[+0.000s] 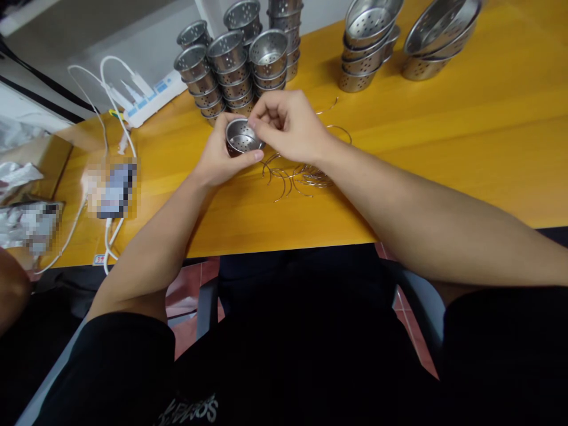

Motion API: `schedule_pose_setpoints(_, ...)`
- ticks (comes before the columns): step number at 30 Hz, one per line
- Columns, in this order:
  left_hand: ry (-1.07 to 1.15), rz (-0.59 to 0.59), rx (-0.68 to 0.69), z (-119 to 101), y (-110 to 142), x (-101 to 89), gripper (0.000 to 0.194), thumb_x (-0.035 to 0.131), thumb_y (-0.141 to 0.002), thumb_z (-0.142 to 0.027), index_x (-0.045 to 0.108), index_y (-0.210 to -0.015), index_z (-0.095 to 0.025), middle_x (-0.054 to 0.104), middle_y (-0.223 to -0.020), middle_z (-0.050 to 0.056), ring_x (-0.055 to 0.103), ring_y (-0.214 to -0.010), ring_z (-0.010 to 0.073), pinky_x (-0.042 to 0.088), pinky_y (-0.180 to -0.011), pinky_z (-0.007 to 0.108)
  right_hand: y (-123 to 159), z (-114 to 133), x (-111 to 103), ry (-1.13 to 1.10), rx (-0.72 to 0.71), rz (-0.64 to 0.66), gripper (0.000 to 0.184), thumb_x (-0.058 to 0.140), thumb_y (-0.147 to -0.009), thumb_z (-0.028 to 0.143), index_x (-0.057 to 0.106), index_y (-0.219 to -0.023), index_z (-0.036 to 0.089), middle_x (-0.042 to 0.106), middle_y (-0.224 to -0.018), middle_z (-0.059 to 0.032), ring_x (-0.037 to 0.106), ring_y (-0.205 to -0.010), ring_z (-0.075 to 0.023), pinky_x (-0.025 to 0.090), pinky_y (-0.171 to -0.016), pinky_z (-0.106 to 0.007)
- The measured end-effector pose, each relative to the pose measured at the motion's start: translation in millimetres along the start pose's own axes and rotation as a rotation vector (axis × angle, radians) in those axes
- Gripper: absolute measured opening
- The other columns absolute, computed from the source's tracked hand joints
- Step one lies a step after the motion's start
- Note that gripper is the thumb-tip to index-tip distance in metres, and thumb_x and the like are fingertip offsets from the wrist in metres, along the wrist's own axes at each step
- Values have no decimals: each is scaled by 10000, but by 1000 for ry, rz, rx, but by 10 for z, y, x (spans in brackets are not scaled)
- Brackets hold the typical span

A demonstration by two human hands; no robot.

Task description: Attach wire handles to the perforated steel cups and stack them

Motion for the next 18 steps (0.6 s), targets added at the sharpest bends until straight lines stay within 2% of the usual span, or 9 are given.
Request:
schedule_pose_setpoints(4, 100, 32, -3, 96, 8, -28, 1109, 922, -864, -1152, 642, -1596, -368, 816, -1424, 81, 861, -1308, 354, 737, -1171, 582, 34, 28, 52, -126, 11, 172, 681, 1069, -1023, 958, 864, -1177, 326, 860, -1036, -42, 813, -906, -263, 779, -838, -447)
schedule_pose_setpoints(7, 113, 50, 26, 68, 34, -28, 1023, 931, -913, -1091, 632, -1612, -406, 827, -1423, 72, 870, -1307, 345, 749, -1154, 563, 47, -24, 79, -184, 56, 194, 716, 1164, -930, 920, 814, -1120, 326, 835, -982, -31, 827, -935, -281, 794, -844, -454)
schedule_pose_setpoints(11, 33, 59, 14, 12, 58, 5, 1019, 1047, -926, -867, 571, -1654, -338, 792, -1494, 108, 853, -1381, 350, 726, -1210, 533, 42, -76, 119, -183, 86, 182, 725, 1177, -922, 905, 767, -1064, 324, 756, -855, -11, 758, -799, -262, 757, -736, -448)
schedule_pose_setpoints(15, 9, 49, 5, 3, 47, 30, 899, 1047, -944, -610, 569, -1638, -298, 758, -1502, 113, 830, -1376, 333, 715, -1228, 526, 31, -128, 130, -183, 121, 173, 746, 1183, -900, 913, 744, -1054, 331, 722, -794, 5, 704, -702, -252, 715, -646, -444)
schedule_pose_setpoints(18, 17, 44, -26, 50, 31, 24, 853, 1055, -941, -547, 590, -1613, -305, 745, -1484, 99, 811, -1356, 323, 710, -1242, 550, 24, -122, 142, -186, 110, 179, 735, 1195, -894, 895, 739, -1027, 334, 730, -797, -3, 692, -696, -257, 716, -647, -467)
Point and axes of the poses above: each hand's wrist, its own y-axis away from the middle knuckle, its own x-axis out of the palm, z = x × y, the point moved 10 cm from there along -y, towards the middle knuckle
